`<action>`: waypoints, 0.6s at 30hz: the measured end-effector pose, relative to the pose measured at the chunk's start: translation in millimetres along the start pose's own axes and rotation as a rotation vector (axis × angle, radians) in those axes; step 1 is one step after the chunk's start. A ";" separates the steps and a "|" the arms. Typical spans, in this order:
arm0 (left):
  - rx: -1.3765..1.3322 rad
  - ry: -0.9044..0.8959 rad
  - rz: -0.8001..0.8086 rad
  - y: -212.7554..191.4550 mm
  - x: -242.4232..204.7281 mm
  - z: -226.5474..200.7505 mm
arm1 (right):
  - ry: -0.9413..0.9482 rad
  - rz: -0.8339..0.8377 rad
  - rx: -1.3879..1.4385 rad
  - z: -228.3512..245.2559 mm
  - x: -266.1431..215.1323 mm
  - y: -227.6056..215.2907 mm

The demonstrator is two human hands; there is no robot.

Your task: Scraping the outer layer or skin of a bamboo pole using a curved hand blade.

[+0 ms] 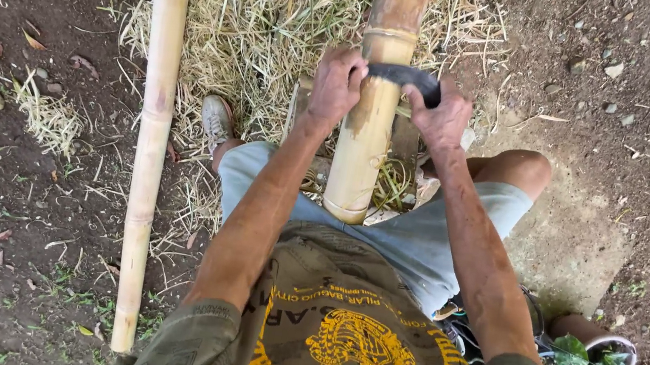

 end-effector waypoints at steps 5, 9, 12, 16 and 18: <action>-0.028 0.019 -0.040 -35.3 -61.7 -24.9 | 0.095 0.093 0.013 16.1 -48.8 -10.5; -0.055 0.011 -0.001 -43.4 -122.2 -18.9 | 0.015 0.240 -0.021 34.5 -72.6 -21.1; -0.047 -0.153 0.140 -50.9 -138.0 -19.9 | -0.107 0.329 0.044 52.3 -73.6 -22.3; -0.102 -0.080 0.073 -58.6 -109.6 -26.6 | -0.085 0.298 0.071 47.3 -58.4 -17.7; -0.064 0.004 0.029 -61.2 -101.5 -37.9 | 0.076 0.325 0.013 37.8 -57.8 -19.6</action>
Point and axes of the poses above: each hand's wrist, its own x-axis towards the middle knuckle, its own y-axis out of the palm, z = x × y, the point moved 4 cm from there along x, towards the middle knuckle, and after that the axes turned 13 degrees about x, right-handed, at the moved point
